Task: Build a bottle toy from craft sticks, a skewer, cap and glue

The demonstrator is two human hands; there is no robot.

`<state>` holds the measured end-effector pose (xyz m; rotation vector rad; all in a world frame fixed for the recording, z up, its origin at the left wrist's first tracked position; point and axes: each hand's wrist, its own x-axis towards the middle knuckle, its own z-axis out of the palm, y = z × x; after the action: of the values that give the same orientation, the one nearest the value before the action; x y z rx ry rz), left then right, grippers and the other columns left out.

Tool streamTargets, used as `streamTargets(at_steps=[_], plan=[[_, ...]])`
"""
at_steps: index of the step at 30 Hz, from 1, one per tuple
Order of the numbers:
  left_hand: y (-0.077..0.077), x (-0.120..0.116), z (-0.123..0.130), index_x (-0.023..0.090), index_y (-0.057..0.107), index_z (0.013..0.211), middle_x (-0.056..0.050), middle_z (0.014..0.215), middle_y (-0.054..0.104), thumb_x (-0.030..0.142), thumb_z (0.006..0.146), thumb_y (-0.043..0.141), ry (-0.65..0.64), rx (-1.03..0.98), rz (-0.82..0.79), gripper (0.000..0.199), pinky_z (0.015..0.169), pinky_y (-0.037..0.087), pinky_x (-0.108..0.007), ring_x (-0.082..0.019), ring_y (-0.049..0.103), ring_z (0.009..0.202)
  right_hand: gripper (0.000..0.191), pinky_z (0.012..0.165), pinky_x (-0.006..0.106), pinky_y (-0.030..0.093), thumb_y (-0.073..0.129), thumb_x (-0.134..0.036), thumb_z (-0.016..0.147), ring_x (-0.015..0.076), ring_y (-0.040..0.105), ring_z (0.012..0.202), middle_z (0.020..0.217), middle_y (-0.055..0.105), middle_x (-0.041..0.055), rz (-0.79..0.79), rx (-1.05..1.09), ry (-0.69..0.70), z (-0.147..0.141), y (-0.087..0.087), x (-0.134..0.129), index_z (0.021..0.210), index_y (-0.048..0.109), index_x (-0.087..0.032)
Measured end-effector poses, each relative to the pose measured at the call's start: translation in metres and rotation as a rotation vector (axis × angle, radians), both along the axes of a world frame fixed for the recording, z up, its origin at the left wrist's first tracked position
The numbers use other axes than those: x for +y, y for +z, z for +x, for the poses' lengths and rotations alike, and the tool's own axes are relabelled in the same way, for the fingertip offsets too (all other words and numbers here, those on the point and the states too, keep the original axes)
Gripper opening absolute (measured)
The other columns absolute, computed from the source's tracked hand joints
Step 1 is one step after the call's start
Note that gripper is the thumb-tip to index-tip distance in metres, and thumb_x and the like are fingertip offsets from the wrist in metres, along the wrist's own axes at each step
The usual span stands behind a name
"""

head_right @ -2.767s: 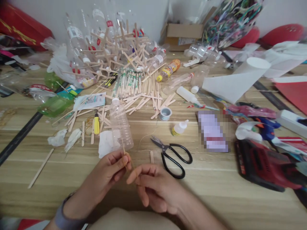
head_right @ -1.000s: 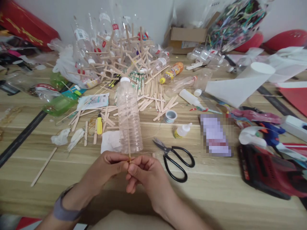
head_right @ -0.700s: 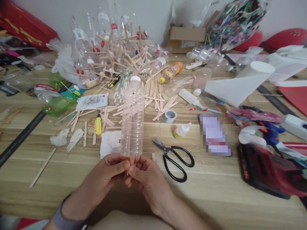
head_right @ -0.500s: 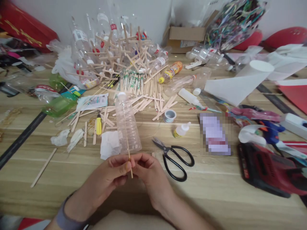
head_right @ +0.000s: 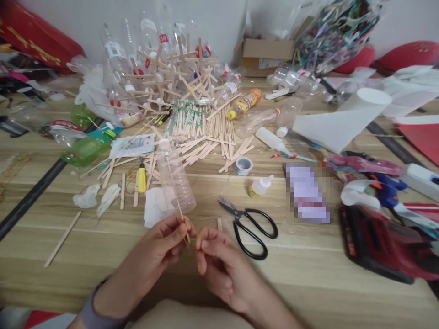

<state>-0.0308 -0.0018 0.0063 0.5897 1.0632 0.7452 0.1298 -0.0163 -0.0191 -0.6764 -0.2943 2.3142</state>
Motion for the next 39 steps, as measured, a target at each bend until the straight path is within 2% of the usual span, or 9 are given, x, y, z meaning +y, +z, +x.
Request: streamTargets(at_steps=[4, 7, 10, 13, 17, 21, 26, 30, 39], plan=[[-0.002, 0.0, -0.001, 0.017, 0.059, 0.074, 0.006, 0.061, 0.049, 0.045, 0.077, 0.068, -0.008, 0.132, 0.123, 0.03, 0.048, 0.023, -0.021, -0.007, 0.032, 0.051, 0.01, 0.022, 0.014, 0.009, 0.065, -0.026, 0.076, 0.0013, 0.017, 0.021, 0.043, 0.059, -0.0059, 0.041, -0.157, 0.273, 0.01, 0.001, 0.005, 0.079, 0.066, -0.017], [-0.002, -0.003, -0.002, 0.018, 0.057, 0.075, 0.006, 0.061, 0.05, 0.046, 0.076, 0.067, -0.024, 0.202, 0.115, 0.03, 0.047, 0.022, -0.022, -0.007, 0.033, 0.05, 0.021, 0.024, 0.016, 0.012, 0.067, -0.034, 0.078, 0.0023, 0.028, 0.024, 0.052, 0.066, -0.0027, 0.289, -0.484, 0.435, 0.016, 0.014, 0.016, 0.089, 0.072, -0.017], [0.001, -0.005, -0.001, 0.019, 0.056, 0.077, 0.007, 0.06, 0.052, 0.049, 0.075, 0.066, -0.019, 0.246, 0.093, 0.032, 0.045, 0.02, -0.022, -0.007, 0.031, 0.047, 0.011, 0.032, 0.019, 0.023, 0.071, -0.031, 0.076, 0.0046, 0.037, 0.033, 0.056, 0.065, -0.0026, 0.669, -0.927, 0.33, 0.018, 0.027, 0.026, 0.078, 0.077, -0.021], [0.002, -0.006, 0.004, 0.019, 0.055, 0.08, 0.007, 0.057, 0.052, 0.053, 0.075, 0.065, -0.001, 0.226, 0.07, 0.036, 0.045, 0.02, -0.021, -0.007, 0.035, 0.047, 0.005, 0.043, 0.022, 0.03, 0.073, -0.024, 0.075, 0.0098, 0.046, 0.046, 0.057, 0.063, -0.0024, 0.896, -1.086, 0.205, 0.011, 0.029, 0.03, 0.074, 0.078, -0.024], [0.0, -0.007, 0.009, 0.018, 0.056, 0.079, 0.008, 0.053, 0.049, 0.055, 0.073, 0.068, 0.051, 0.135, 0.057, 0.04, 0.043, 0.02, -0.02, -0.005, 0.034, 0.042, 0.013, 0.056, 0.025, 0.042, 0.068, -0.033, 0.083, 0.0148, 0.059, 0.062, 0.068, 0.069, -0.0005, 0.759, -0.782, 0.16, -0.002, 0.019, 0.026, 0.088, 0.076, -0.025], [-0.006, -0.009, 0.01, 0.018, 0.052, 0.069, 0.007, 0.051, 0.05, 0.062, 0.073, 0.065, 0.04, 0.167, 0.133, 0.046, 0.04, 0.019, -0.021, -0.004, 0.032, 0.037, 0.029, 0.049, 0.022, 0.041, 0.076, -0.044, 0.073, 0.011, 0.056, 0.053, 0.064, 0.067, -0.0006, 0.507, -0.547, 0.092, -0.01, 0.013, 0.023, 0.092, 0.078, -0.023], [-0.015, -0.016, 0.009, 0.02, 0.047, 0.066, 0.01, 0.041, 0.04, 0.069, 0.075, 0.058, 0.03, 0.246, 0.086, 0.051, 0.037, 0.015, -0.02, -0.005, 0.028, 0.033, 0.027, 0.032, 0.016, 0.024, 0.085, -0.039, 0.06, 0.002, 0.033, 0.037, 0.054, 0.059, -0.004, 0.31, -0.622, -0.024, -0.016, 0.011, 0.02, 0.071, 0.075, -0.016], [-0.016, -0.025, 0.004, 0.022, 0.044, 0.069, 0.011, 0.035, 0.037, 0.068, 0.079, 0.052, 0.011, 0.247, 0.028, 0.048, 0.036, 0.013, -0.02, -0.006, 0.025, 0.029, 0.031, 0.028, 0.015, 0.018, 0.08, -0.042, 0.066, 0.001, 0.031, 0.03, 0.048, 0.056, -0.0057, 0.282, -0.657, -0.081, -0.016, 0.008, 0.017, 0.063, 0.066, -0.015], [0.004, -0.023, -0.017, 0.02, 0.069, 0.075, 0.0, 0.069, 0.061, 0.034, 0.08, 0.06, -0.002, 0.591, 0.372, 0.017, 0.052, 0.038, -0.022, -0.013, 0.05, 0.058, 0.036, 0.045, 0.019, 0.045, 0.083, -0.043, 0.063, 0.0079, 0.059, 0.042, 0.06, 0.067, -0.0006, 0.229, -0.592, -0.1, -0.014, 0.01, 0.012, 0.065, 0.061, -0.015]])
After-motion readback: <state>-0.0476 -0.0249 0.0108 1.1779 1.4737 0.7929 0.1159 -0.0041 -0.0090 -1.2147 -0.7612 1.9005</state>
